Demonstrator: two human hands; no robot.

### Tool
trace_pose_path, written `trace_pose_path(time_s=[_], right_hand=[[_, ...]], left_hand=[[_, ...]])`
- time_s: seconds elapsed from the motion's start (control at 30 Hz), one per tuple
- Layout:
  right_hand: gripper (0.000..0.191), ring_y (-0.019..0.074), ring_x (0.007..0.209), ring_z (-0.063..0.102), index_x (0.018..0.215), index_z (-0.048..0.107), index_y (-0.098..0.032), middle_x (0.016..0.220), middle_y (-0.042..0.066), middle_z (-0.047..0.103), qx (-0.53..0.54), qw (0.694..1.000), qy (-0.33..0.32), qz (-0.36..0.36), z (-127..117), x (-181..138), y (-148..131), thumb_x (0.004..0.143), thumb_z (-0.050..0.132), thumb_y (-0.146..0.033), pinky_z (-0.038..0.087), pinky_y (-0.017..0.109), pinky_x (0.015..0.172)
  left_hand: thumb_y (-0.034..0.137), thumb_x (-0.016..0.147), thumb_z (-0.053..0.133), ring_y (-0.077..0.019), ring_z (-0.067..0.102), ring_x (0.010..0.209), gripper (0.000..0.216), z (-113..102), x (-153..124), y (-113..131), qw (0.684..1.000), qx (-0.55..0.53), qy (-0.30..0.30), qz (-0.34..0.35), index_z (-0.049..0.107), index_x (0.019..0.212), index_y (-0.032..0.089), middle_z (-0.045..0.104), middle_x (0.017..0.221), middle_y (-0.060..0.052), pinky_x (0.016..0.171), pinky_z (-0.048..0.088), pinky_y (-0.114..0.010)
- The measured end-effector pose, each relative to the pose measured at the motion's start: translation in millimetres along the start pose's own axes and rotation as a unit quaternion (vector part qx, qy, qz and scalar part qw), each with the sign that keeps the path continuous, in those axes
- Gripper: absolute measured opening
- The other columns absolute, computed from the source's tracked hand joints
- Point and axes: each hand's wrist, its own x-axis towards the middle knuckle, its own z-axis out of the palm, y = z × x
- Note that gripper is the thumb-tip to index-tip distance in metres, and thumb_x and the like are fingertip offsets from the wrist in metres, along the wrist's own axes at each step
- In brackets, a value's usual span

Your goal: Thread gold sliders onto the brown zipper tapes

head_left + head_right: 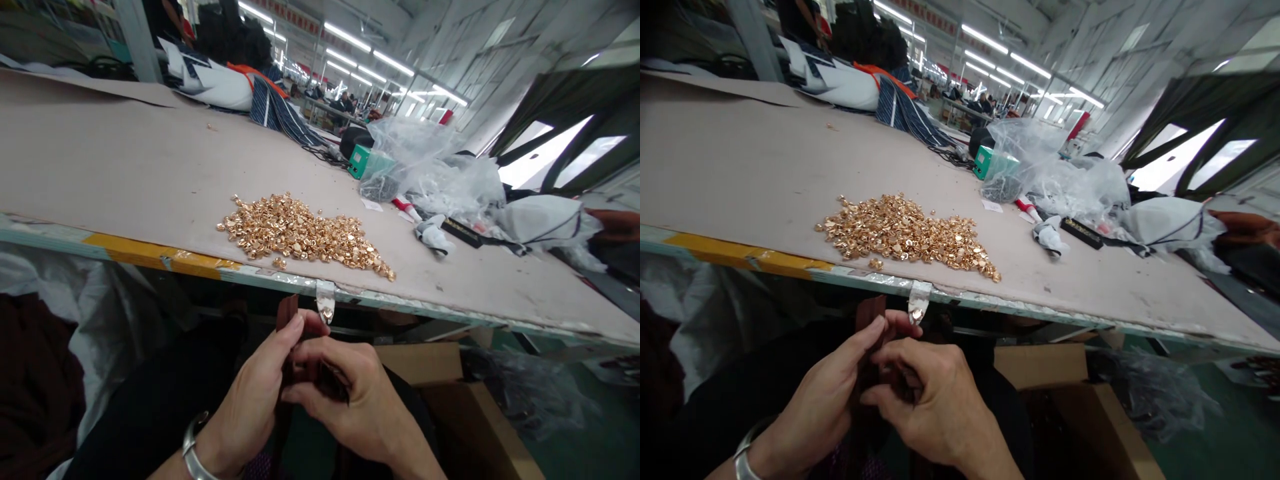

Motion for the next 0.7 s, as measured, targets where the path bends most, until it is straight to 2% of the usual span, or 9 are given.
trace_pose_path(time_s=[0.1,0.17,0.3,0.4,0.5,0.57,0.7], right_hand=[[0.007,0.0094,0.053,0.042,0.079,0.063,-0.02,0.063,-0.005,0.054,-0.022,1.0,-0.004,0.009,5.3,1.0,3.7,0.074,0.069,-0.019,0.036,0.021,0.052],[0.008,0.0092,0.055,0.044,0.08,0.062,-0.02,0.065,-0.005,0.056,-0.005,1.0,0.011,0.018,7.5,2.1,4.7,0.075,0.068,-0.02,0.037,0.02,0.053],[0.014,0.0104,0.06,0.051,0.087,0.062,-0.02,0.072,-0.004,0.061,0.011,0.999,0.038,0.031,10.7,1.8,4.6,0.075,0.069,-0.021,0.04,0.02,0.056],[0.004,0.0115,0.061,0.053,0.076,0.064,-0.019,0.069,-0.003,0.062,-0.008,0.999,0.024,0.021,12.4,0.8,6.2,0.076,0.068,-0.02,0.041,0.022,0.059],[0.009,0.0129,0.067,0.055,0.07,0.064,-0.017,0.073,0.0,0.064,0.061,0.998,0.026,0.021,11.2,0.9,8.1,0.077,0.068,-0.021,0.043,0.024,0.064],[0.011,0.0124,0.065,0.054,0.068,0.062,-0.017,0.069,-0.001,0.062,0.128,0.989,0.054,0.055,7.8,1.1,7.9,0.075,0.069,-0.021,0.042,0.023,0.062],[0.017,0.0086,0.054,0.042,0.064,0.055,-0.017,0.056,-0.006,0.05,0.197,0.967,0.123,0.103,-3.2,0.7,6.1,0.071,0.07,-0.019,0.035,0.021,0.051]], left_hand=[[0.047,0.087,0.05,-0.0192,0.062,0.094,0.032,0.3,-1.3,-1.2,0.999,0.047,-0.004,0.01,0.071,0.095,0.023,0.07,0.096,-0.001,0.082,0.05,-0.026],[0.046,0.086,0.053,-0.0186,0.062,0.096,0.03,-0.1,-2.0,-2.2,0.998,0.056,0.004,0.015,0.071,0.096,0.024,0.071,0.095,0.0,0.082,0.05,-0.023],[0.044,0.084,0.057,-0.017,0.061,0.1,0.027,0.3,-3.6,-4.7,0.999,0.026,0.024,0.007,0.07,0.101,0.027,0.071,0.1,0.003,0.081,0.05,-0.02],[0.042,0.083,0.059,-0.0163,0.061,0.101,0.025,2.0,-4.1,-4.5,0.999,0.014,0.04,0.008,0.071,0.098,0.027,0.071,0.105,0.003,0.081,0.05,-0.019],[0.04,0.083,0.059,-0.0177,0.062,0.095,0.024,1.7,-1.7,-1.5,0.998,0.002,0.054,0.014,0.072,0.089,0.022,0.072,0.097,0.0,0.081,0.05,-0.022],[0.04,0.082,0.059,-0.0189,0.062,0.092,0.024,-0.5,0.8,1.4,0.998,-0.004,0.063,0.014,0.072,0.084,0.02,0.071,0.092,-0.002,0.078,0.05,-0.024],[0.047,0.084,0.054,-0.0116,0.054,0.065,0.03,-3.9,1.7,8.1,0.99,0.119,0.049,0.048,0.069,0.083,0.021,0.062,0.071,0.001,0.058,0.045,-0.018]])
